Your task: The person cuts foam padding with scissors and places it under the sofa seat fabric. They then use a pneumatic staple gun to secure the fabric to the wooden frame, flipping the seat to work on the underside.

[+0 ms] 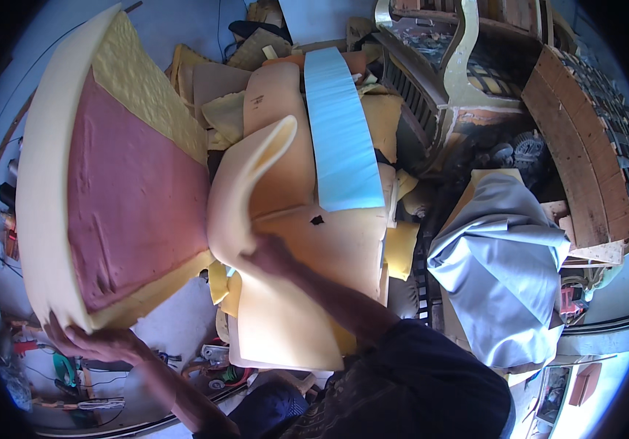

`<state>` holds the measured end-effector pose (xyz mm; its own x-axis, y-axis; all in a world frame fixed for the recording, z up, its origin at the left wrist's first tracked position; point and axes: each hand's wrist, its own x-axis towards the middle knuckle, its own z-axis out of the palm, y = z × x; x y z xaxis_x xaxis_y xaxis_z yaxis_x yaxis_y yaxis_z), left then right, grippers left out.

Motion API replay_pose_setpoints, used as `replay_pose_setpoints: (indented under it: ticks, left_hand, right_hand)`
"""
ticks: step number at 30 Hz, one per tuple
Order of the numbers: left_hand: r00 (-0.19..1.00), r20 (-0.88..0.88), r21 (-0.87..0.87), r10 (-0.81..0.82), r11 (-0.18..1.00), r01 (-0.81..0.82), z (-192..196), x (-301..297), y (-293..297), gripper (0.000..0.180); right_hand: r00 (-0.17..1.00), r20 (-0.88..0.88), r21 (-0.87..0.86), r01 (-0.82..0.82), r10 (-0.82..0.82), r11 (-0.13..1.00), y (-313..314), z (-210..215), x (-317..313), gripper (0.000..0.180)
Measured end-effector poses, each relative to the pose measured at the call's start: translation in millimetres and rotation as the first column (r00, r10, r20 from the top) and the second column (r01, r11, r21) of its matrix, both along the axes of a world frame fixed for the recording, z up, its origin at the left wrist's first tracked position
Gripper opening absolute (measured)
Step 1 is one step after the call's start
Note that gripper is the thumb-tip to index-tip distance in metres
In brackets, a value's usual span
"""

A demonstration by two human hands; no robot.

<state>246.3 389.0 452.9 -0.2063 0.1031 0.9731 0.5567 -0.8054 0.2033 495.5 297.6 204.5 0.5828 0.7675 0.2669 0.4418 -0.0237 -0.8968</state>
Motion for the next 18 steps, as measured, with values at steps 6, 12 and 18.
replay_pose_setpoints:
  ticks: [6,12,18]
  left_hand:
    - [0.906,-0.354,0.372,0.233,0.924,-0.092,36,-5,32,0.054]
    - [0.980,-0.189,-0.044,0.066,0.996,-0.075,37,15,6,0.054]
    - [0.984,-0.115,-0.086,-0.137,0.988,0.128,33,52,-35,0.053]
  right_hand:
    - [0.701,0.413,-0.069,-0.612,0.581,0.788,-94,52,-123,0.073]
    - [0.899,-0.079,0.330,-0.384,0.431,0.862,-127,57,-23,0.050]
    - [0.892,-0.118,0.422,0.444,-0.437,0.790,-274,156,120,0.037]
